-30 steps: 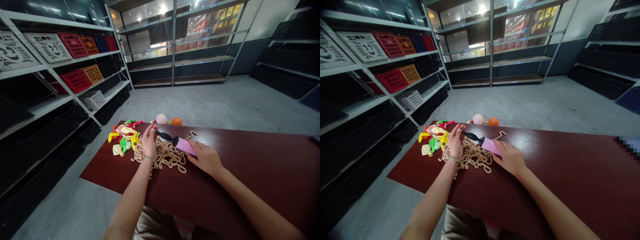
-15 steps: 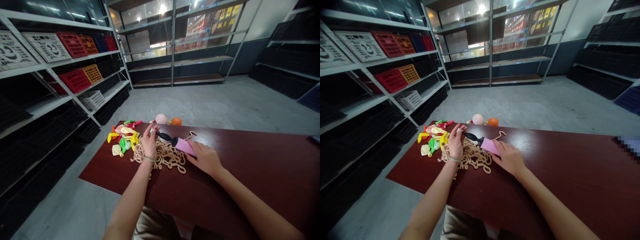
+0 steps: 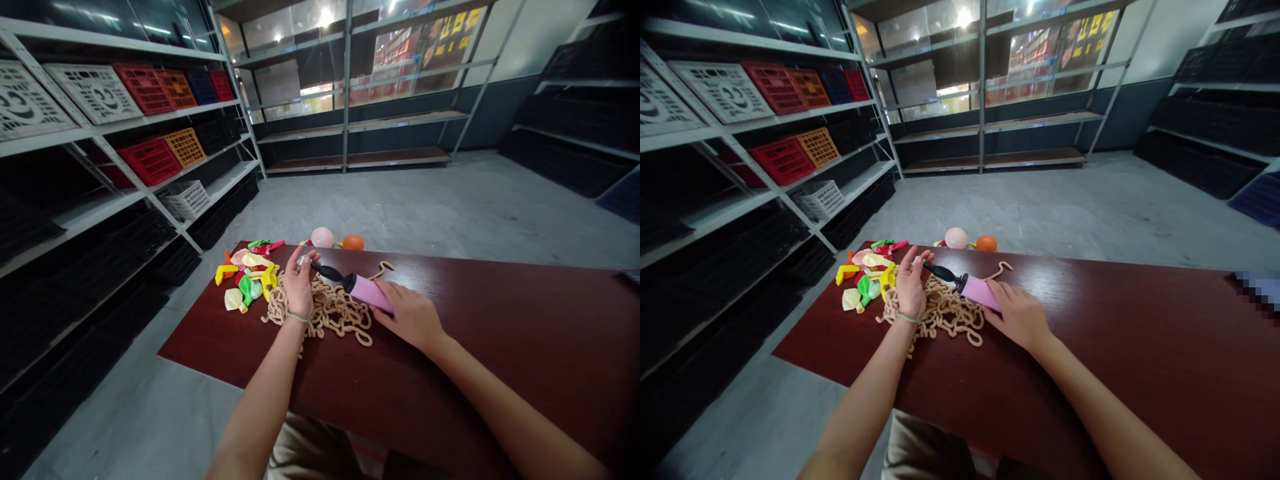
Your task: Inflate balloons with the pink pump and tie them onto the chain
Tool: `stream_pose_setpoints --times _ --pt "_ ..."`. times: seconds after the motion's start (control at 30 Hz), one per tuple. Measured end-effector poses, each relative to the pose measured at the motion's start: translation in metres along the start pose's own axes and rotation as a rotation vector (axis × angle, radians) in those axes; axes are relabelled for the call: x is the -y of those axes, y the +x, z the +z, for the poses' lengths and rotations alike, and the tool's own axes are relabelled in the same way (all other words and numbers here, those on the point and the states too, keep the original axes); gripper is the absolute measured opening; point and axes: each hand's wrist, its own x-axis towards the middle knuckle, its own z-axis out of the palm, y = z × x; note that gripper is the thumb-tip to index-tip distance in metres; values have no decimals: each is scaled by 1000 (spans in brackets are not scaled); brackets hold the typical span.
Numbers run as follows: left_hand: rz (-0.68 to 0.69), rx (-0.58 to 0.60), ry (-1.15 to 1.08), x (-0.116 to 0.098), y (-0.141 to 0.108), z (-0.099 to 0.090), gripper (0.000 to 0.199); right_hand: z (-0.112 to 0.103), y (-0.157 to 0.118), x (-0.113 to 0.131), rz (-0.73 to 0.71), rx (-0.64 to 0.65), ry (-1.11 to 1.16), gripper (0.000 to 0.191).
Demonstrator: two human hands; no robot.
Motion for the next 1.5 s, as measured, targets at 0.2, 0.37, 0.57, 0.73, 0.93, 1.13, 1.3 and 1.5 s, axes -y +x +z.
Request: stream_pose_setpoints --times 0.2,0.37,0.57,0.73,0.93,1.13,1.3,1.5 --pt "-33 17 73 -4 -3 3 59 0 1 0 5 19 13 47" --pt "-37 33 90 -6 -8 4 76 1 1 1 20 32 18 48" --pt "-47 43 92 -7 -11 8 93 0 1 2 45 49 28 47" --pt "-86 73 85 -3 -14 11 98 1 3 11 78 42 1 47" --pt "29 13 25 1 -11 19 82 6 8 28 107 9 47 47" --pt "97 -147 -23 14 0 41 43 11 8 34 207 -52 142 47" --pt "12 -252 -132 25 1 61 32 14 5 29 231 -96 162 49" --pt "-175 -111 -207 19 -4 62 25 12 1 18 221 -97 117 50"
